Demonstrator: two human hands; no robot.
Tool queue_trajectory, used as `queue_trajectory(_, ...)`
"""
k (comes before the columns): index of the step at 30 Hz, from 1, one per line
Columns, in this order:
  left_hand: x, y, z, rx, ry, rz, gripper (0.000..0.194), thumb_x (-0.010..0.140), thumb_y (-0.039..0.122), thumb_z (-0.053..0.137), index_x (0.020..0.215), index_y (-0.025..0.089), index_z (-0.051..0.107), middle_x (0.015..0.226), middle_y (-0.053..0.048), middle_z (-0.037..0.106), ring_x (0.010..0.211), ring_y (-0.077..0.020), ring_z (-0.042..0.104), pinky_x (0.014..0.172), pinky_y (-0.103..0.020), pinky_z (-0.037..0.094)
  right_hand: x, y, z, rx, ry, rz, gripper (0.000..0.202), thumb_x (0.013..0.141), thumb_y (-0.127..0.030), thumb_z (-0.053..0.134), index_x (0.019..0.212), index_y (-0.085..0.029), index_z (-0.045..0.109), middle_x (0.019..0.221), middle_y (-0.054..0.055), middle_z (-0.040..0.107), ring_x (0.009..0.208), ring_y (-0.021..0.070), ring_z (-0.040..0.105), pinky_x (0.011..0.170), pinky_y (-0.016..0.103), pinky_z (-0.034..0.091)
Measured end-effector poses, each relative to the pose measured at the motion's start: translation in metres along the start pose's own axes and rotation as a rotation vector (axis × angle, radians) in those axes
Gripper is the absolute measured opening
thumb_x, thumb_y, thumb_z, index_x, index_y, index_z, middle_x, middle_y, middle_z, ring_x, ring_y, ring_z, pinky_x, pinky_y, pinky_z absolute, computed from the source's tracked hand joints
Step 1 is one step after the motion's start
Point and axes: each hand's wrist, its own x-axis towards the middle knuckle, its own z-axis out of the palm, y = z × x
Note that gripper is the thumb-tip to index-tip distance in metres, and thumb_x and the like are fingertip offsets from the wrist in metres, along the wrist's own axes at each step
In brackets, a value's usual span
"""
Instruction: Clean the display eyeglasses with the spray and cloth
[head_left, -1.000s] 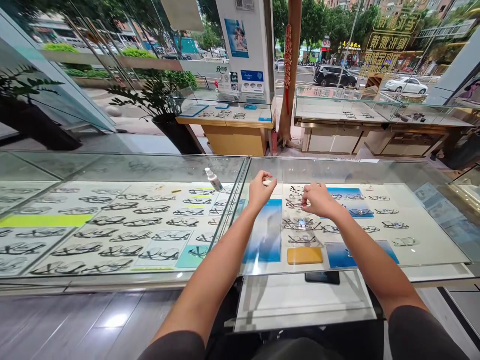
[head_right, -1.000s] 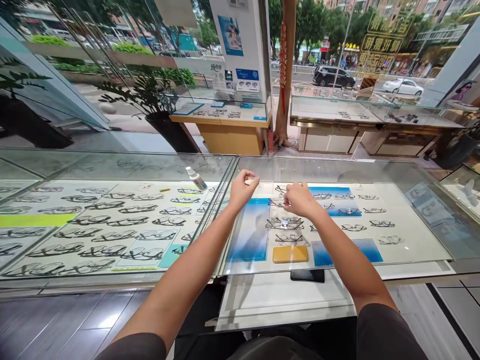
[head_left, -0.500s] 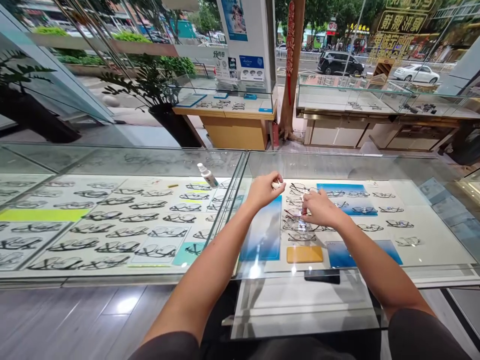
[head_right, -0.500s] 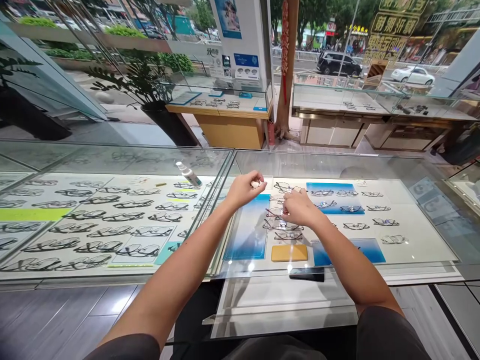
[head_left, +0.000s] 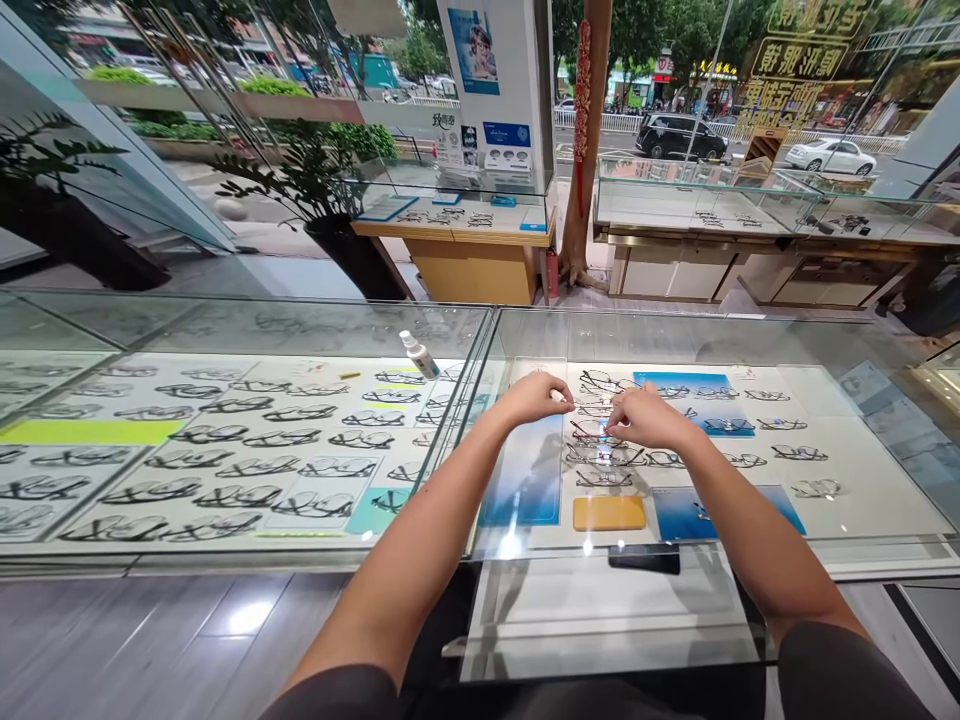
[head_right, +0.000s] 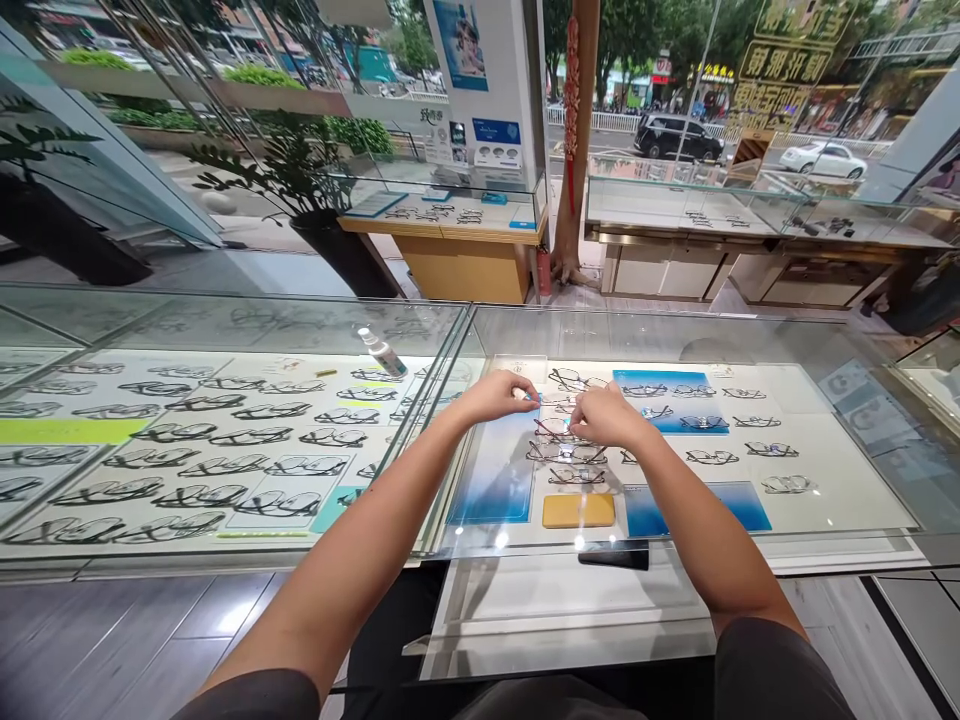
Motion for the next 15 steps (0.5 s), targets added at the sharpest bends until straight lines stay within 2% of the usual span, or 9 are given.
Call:
queue_trajectory(3,0.001,-0.0008,0.0037,-0.012,0.025,0.028,0.021,0.073,0.04,0.076,0.082,0.023,0.082,0.076,-0.004,0.078,0.073,-0.0212,0.066,0.067,-0.028,0.042,0.0004,0.0001,-0.0007,0.045,-0.018,0.025,0.027,0.093,-0.023,0.06,0.078,-0.02,0.082,0.096,0.008,0.079,0.102,0.0263,0.066,0.101,0.042,0.034)
queue_trajectory(6,0.0017,-0.0012,0.0052,-0.023,0.038,0.045,0.02,0.073,0.041,0.075,0.08,0.023,0.082,0.079,-0.005,0.079,0.076,-0.0222,0.067,0.069,-0.028,0.045,0.0011,0.001,-0.0007,0.062,-0.029,0.035,0.03,0.092,-0.019,0.056,0.073,-0.02,0.079,0.094,0.007,0.079,0.098,0.0247,0.066,0.102,0.042,0.033)
queue_trajectory(11,0.0028,-0.0014,0.0034,-0.062,0.017,0.083,0.018,0.072,0.038,0.074,0.078,0.022,0.08,0.081,-0.004,0.079,0.079,-0.0221,0.068,0.072,-0.028,0.048,0.0027,0.0054,0.0005,0.062,-0.004,0.053,0.024,0.093,-0.024,0.063,0.079,-0.02,0.082,0.099,0.008,0.08,0.097,0.0246,0.068,0.104,0.043,0.034)
queue_trajectory(15,0.0032,-0.0017,-0.0005,-0.09,0.021,0.08,0.019,0.072,0.036,0.072,0.079,0.02,0.079,0.08,-0.005,0.078,0.073,-0.0204,0.064,0.067,-0.028,0.045,0.0028,0.0055,-0.0002,0.047,-0.014,0.089,0.022,0.094,-0.026,0.065,0.085,-0.023,0.084,0.095,0.006,0.082,0.092,0.023,0.07,0.103,0.041,0.036)
